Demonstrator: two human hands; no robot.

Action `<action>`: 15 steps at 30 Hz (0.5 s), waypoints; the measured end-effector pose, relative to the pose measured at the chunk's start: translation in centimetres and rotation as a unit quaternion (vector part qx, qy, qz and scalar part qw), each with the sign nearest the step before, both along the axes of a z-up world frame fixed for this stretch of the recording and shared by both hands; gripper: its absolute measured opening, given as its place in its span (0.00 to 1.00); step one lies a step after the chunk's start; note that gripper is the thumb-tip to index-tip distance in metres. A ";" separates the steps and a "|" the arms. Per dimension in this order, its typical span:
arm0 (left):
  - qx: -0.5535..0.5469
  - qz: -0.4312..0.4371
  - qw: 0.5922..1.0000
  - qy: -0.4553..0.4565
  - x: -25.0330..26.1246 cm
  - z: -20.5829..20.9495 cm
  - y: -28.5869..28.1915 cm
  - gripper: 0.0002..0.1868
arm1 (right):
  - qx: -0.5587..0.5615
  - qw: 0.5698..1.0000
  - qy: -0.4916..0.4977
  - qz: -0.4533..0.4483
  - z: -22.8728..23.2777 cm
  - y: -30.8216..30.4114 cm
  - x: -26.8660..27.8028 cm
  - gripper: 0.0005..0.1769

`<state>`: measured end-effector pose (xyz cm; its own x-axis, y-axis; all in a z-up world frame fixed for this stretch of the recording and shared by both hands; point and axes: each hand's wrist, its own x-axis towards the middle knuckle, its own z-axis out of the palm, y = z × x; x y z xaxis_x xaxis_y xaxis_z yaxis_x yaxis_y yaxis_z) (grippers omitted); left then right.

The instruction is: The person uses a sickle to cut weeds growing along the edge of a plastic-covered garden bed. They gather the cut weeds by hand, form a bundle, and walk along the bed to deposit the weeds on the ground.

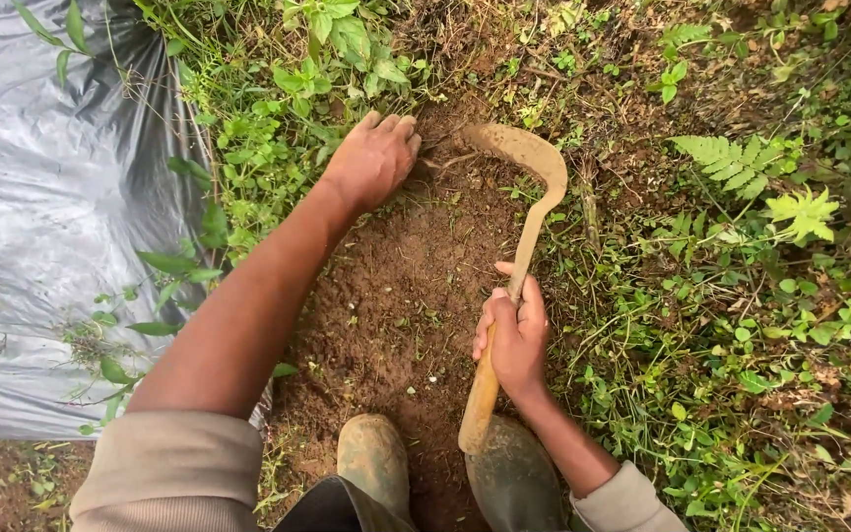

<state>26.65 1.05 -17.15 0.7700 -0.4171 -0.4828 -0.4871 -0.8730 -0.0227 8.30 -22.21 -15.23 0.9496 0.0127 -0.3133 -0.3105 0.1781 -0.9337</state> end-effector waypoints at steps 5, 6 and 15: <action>-0.008 0.000 0.999 0.033 -3.1 1.0 2.6 0.25 | 0.009 1.000 0.003 0.021 -0.7 0.8 1.4 0.21; -0.002 -0.017 0.999 0.034 -3.6 -0.3 3.5 0.26 | 0.017 1.000 0.006 0.022 -1.0 1.1 1.7 0.21; -0.223 0.029 0.957 -0.185 -4.5 -2.0 1.3 0.23 | -0.042 0.988 0.147 0.035 0.0 2.2 0.9 0.23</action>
